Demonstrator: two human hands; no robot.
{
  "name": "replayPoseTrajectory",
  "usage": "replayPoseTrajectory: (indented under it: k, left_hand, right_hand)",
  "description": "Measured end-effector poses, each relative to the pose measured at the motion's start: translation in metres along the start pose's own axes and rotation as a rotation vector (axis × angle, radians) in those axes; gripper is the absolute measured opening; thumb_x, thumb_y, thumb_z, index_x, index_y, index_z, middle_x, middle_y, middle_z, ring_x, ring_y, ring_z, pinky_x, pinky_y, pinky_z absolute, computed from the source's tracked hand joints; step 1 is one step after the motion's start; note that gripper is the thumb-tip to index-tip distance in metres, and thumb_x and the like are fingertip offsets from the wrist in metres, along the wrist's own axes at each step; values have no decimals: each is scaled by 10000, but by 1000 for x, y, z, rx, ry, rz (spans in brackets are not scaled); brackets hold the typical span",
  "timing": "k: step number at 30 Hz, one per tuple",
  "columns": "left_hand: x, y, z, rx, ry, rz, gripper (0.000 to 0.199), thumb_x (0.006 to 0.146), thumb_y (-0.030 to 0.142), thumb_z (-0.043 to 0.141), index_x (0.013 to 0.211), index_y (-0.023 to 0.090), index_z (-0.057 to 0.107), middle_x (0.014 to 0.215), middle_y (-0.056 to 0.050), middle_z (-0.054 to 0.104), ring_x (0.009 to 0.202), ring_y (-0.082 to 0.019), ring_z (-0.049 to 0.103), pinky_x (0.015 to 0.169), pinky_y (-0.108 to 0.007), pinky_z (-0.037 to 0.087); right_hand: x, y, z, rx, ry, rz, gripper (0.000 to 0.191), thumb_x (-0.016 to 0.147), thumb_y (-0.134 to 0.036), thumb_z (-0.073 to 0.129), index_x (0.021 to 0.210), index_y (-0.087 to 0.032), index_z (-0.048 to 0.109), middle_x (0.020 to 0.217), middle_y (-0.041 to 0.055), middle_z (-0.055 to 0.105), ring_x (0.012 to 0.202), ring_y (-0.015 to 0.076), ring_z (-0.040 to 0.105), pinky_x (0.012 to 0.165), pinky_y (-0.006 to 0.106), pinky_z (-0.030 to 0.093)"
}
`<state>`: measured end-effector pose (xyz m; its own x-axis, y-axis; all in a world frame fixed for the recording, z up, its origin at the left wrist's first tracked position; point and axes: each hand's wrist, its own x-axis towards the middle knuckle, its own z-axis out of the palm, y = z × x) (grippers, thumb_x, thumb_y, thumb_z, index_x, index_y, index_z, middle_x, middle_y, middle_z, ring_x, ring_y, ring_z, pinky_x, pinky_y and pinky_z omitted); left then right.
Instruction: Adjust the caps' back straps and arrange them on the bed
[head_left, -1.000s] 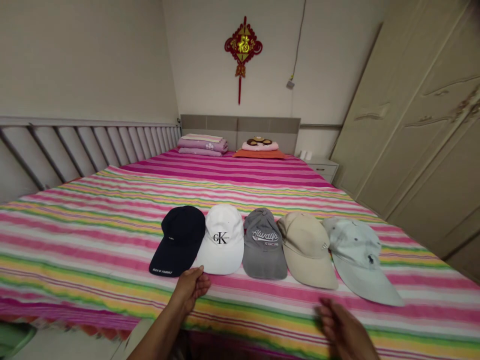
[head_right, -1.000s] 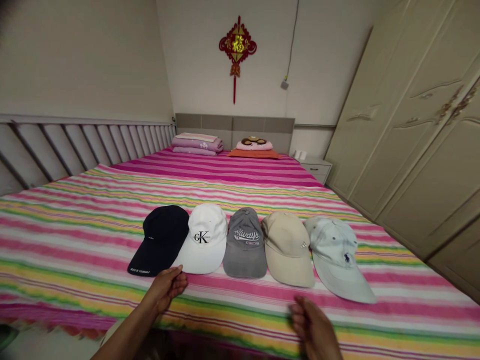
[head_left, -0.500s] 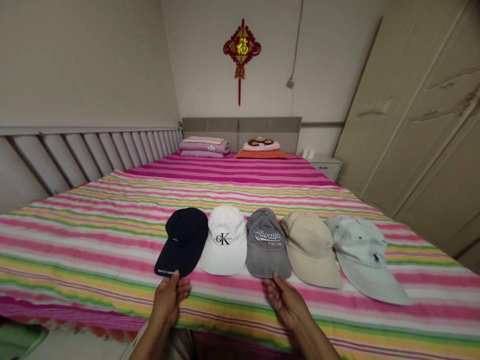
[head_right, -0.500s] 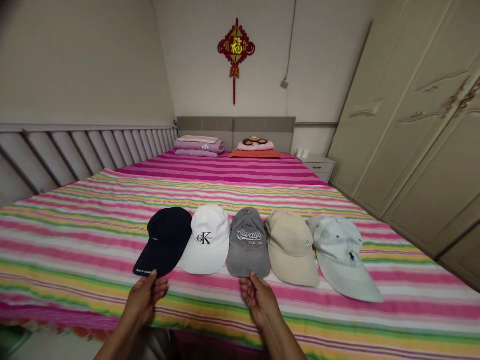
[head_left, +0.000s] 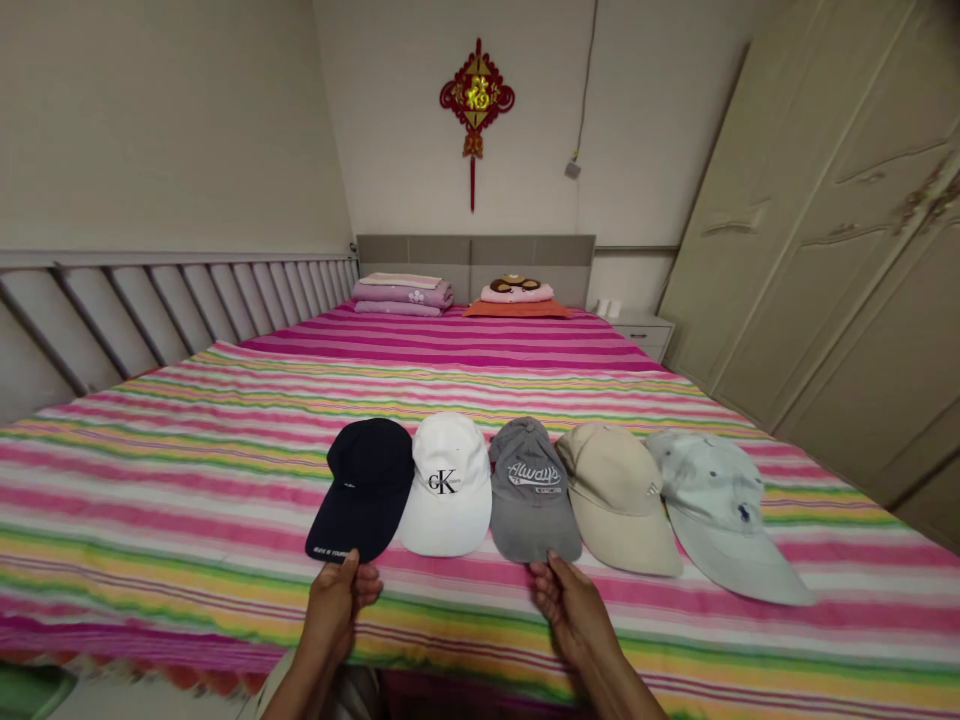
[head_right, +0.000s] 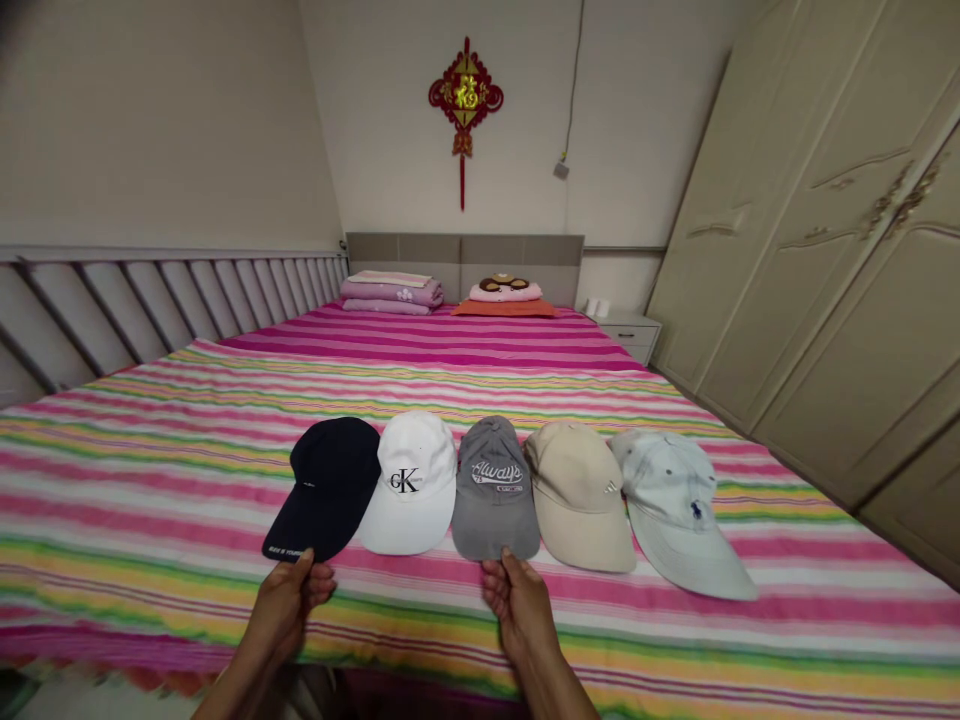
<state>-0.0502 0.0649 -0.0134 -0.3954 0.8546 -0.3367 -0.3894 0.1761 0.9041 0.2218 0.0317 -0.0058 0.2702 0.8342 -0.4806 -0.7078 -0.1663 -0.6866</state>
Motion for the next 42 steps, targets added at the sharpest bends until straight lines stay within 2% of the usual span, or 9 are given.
replayPoseTrajectory:
  k: [9,15,22,25,28,33,35,39,42]
  left_hand:
    - [-4,-2,-3,42,-16,-13,252,673,332,613,604,109,519,459,-32,598,423,-129,571,429,-217,458]
    - [-29,-24,-2,46,-56,-8,275,660,340,646,800,149,507,507,31,583,436,-108,563,437,-203,457]
    - [-41,-11,37,-104,-100,-142,96,749,174,571,814,123,522,536,-28,620,382,-86,541,369,-164,419]
    - [-39,-6,53,-179,-65,-169,53,788,142,517,740,123,508,506,-14,601,374,-74,540,365,-151,424]
    - [-37,-8,58,-213,-31,-175,103,805,125,495,702,127,493,473,13,573,359,-56,528,357,-133,419]
    - [-33,-6,58,-234,-28,-202,148,805,137,507,660,106,512,479,6,574,341,-44,512,335,-128,412]
    - [-31,-4,60,-226,-24,-218,173,802,156,518,638,103,512,464,11,561,327,-42,501,319,-128,402]
    - [-27,-4,60,-191,-40,-241,196,777,162,553,596,98,517,434,18,539,305,-44,482,286,-127,372]
    - [-27,-5,57,-172,-72,-250,218,770,170,559,569,99,512,424,18,532,301,-46,478,278,-127,357]
  right_hand:
    - [-8,1,-9,-80,-65,16,397,471,-338,797,681,-113,545,538,42,662,401,79,551,383,166,441]
    - [-15,23,-34,-358,-136,-93,416,509,-500,702,603,-163,478,447,-47,552,309,57,446,322,170,327]
    - [-18,32,-8,-657,-321,-120,309,635,-458,574,696,-156,554,506,2,591,323,110,487,335,231,372]
    - [-19,30,14,-754,-417,-269,339,656,-366,582,925,-165,630,912,105,677,700,216,650,613,336,510]
    - [-15,29,28,-1095,-547,-636,453,720,-265,511,1155,-147,552,1307,136,456,1185,261,426,971,391,347]
    - [-11,36,32,-1530,-602,-809,519,778,-186,396,1281,-57,397,1352,197,355,1194,289,412,955,438,363]
    - [-12,38,31,-1478,-599,-776,502,764,-188,422,1256,-88,440,1357,188,354,1174,310,432,944,463,360]
    - [-14,39,30,-940,-470,-539,372,678,-242,562,1034,-146,609,1254,157,502,1186,305,403,1003,432,269]
    - [-12,38,34,-726,-413,-346,258,671,-328,580,874,-171,609,932,107,645,898,262,594,775,380,465]
